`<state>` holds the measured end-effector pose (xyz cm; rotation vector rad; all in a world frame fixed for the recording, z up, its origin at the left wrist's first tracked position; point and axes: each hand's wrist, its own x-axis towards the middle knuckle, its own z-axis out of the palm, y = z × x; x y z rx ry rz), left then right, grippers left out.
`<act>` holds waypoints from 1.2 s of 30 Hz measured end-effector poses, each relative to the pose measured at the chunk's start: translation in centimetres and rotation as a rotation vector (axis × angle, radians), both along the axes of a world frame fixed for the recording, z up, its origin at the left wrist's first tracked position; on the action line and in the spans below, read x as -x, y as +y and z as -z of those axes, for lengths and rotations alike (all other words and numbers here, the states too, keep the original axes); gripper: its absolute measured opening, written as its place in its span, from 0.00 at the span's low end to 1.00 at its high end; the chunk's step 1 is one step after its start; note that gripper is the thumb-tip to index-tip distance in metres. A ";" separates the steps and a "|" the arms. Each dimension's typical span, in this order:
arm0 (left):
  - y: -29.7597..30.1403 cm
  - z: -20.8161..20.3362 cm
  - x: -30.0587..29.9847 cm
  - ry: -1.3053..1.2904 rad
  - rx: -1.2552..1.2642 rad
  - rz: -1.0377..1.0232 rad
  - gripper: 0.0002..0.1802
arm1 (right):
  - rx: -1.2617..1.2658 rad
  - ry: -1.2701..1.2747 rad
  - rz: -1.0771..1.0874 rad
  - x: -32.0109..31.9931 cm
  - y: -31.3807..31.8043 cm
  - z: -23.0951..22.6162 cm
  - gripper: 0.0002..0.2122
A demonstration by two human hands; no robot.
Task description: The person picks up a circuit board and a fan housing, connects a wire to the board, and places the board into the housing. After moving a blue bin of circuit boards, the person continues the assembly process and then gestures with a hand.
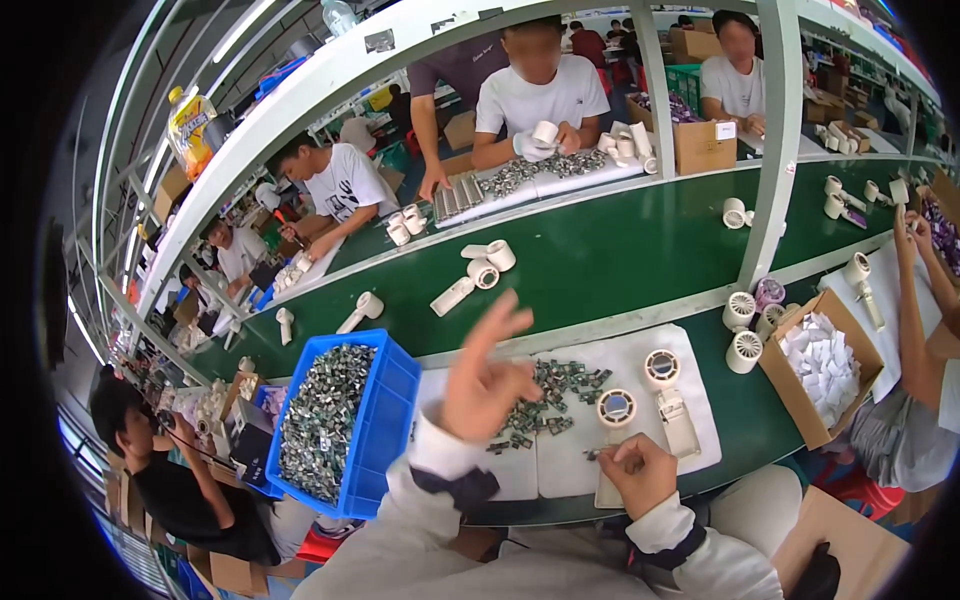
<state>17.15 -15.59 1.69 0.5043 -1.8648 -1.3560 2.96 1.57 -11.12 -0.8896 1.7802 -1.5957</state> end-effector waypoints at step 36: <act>-7.1 4.6 2.1 -0.700 0.429 0.361 0.25 | 0.108 -0.111 -0.139 2.1 0.2 -3.9 0.08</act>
